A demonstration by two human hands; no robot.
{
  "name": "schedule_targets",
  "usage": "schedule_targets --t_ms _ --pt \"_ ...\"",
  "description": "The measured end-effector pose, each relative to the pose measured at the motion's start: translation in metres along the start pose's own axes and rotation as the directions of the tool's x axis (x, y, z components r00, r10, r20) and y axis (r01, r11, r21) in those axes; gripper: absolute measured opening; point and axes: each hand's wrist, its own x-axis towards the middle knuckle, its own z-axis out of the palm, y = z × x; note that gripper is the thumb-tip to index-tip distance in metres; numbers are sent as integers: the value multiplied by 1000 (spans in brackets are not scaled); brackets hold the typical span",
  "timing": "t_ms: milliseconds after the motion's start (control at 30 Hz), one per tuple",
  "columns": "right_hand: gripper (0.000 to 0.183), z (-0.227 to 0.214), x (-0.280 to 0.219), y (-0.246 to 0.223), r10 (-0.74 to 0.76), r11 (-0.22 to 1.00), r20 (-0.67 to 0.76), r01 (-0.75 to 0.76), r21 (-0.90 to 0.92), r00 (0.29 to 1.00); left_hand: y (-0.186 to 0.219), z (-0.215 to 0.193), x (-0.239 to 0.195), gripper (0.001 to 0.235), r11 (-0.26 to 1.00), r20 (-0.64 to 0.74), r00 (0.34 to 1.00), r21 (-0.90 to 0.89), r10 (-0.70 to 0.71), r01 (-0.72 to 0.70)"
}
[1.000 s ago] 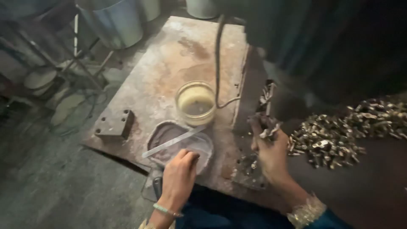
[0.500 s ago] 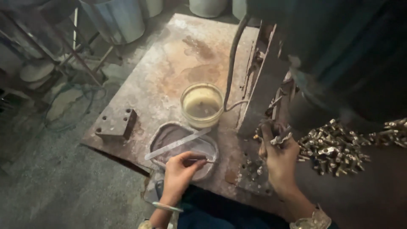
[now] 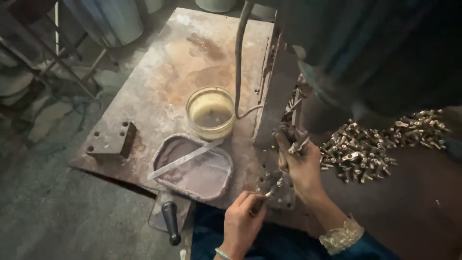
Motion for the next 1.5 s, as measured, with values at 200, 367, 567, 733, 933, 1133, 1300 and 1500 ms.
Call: schedule_targets --t_ms 200,367,567,733,933,1133,1300,1500 --pt "20 5 -4 -6 2 1000 -2 -2 1 1000 8 8 12 20 979 26 986 111 167 -169" --pt "21 1 4 7 -44 998 -4 44 -34 999 -1 19 19 19 975 97 991 191 96 -113" --pt "21 -3 7 14 12 1000 83 -14 21 996 16 10 60 22 886 113 961 373 251 -275" --pt "22 -3 2 10 -29 999 -9 29 -42 1000 5 23 71 30 817 289 927 456 240 -354" --pt "17 -1 7 17 -76 995 -45 73 -73 996 -12 12 49 32 760 131 878 -453 -461 466" --pt "21 -3 10 13 -22 999 18 21 30 1000 38 -15 58 43 437 166 796 -762 -582 478" --pt "23 -36 16 33 -138 990 323 144 5 936 167 -60 86 32 814 -456 769 -147 449 -562" --pt "52 -88 14 129 -79 947 354 180 -264 932 65 -18 71 27 864 -196 841 144 503 -483"
